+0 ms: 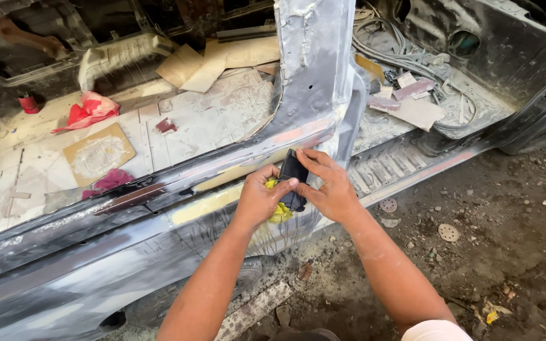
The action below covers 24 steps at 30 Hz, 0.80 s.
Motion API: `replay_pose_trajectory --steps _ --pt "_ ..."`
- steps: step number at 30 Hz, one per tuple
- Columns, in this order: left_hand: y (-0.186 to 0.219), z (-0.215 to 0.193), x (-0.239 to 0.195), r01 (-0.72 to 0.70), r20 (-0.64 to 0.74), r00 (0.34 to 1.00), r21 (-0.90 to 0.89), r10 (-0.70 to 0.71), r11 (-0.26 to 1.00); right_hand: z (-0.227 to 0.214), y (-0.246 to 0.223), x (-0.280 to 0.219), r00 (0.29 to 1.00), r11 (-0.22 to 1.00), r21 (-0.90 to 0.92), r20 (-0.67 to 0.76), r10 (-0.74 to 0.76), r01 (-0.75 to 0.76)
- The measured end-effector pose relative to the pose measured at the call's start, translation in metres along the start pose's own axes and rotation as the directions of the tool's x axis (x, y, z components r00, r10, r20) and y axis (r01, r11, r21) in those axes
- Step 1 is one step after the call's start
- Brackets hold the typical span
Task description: The person sands the exterior door frame and lower body panel of a car using a sanding block. They move the block back and forth along the seams and edges of the vehicle's bodywork.
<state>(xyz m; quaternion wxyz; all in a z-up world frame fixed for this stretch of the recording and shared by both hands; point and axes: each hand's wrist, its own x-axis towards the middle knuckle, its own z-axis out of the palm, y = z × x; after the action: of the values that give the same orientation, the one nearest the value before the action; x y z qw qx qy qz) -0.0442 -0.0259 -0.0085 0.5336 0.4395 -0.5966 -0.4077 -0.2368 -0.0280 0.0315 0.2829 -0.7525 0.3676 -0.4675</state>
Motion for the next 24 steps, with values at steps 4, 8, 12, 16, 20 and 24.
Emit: replay_pose_trajectory --steps 4,8,12,16,20,24 --pt "0.025 0.000 -0.005 -0.018 0.030 0.999 0.041 0.017 0.999 -0.003 0.021 0.003 0.980 0.973 -0.136 -0.044 -0.196 0.188" --pt "0.061 -0.020 -0.010 -0.124 -0.176 0.972 0.169 0.154 0.978 -0.022 0.019 0.032 0.907 0.835 -0.481 -0.168 -0.387 0.267" --pt "0.108 -0.059 0.010 -0.367 -0.331 0.741 0.529 0.584 0.765 0.013 0.025 0.038 0.902 0.790 -0.590 -0.229 -0.365 0.170" --pt "0.117 -0.079 0.054 -0.283 -0.190 0.748 0.776 0.636 0.564 0.051 -0.007 0.029 0.892 0.828 -0.499 -0.210 -0.401 0.255" --pt "0.103 -0.096 0.067 -0.087 -0.169 0.908 0.819 0.383 0.567 0.013 0.019 0.043 0.872 0.766 -0.582 -0.187 -0.452 0.272" --pt "0.111 -0.088 0.075 0.027 -0.174 0.959 0.840 0.222 0.542 0.006 0.023 0.044 0.878 0.722 -0.688 -0.294 -0.377 0.080"
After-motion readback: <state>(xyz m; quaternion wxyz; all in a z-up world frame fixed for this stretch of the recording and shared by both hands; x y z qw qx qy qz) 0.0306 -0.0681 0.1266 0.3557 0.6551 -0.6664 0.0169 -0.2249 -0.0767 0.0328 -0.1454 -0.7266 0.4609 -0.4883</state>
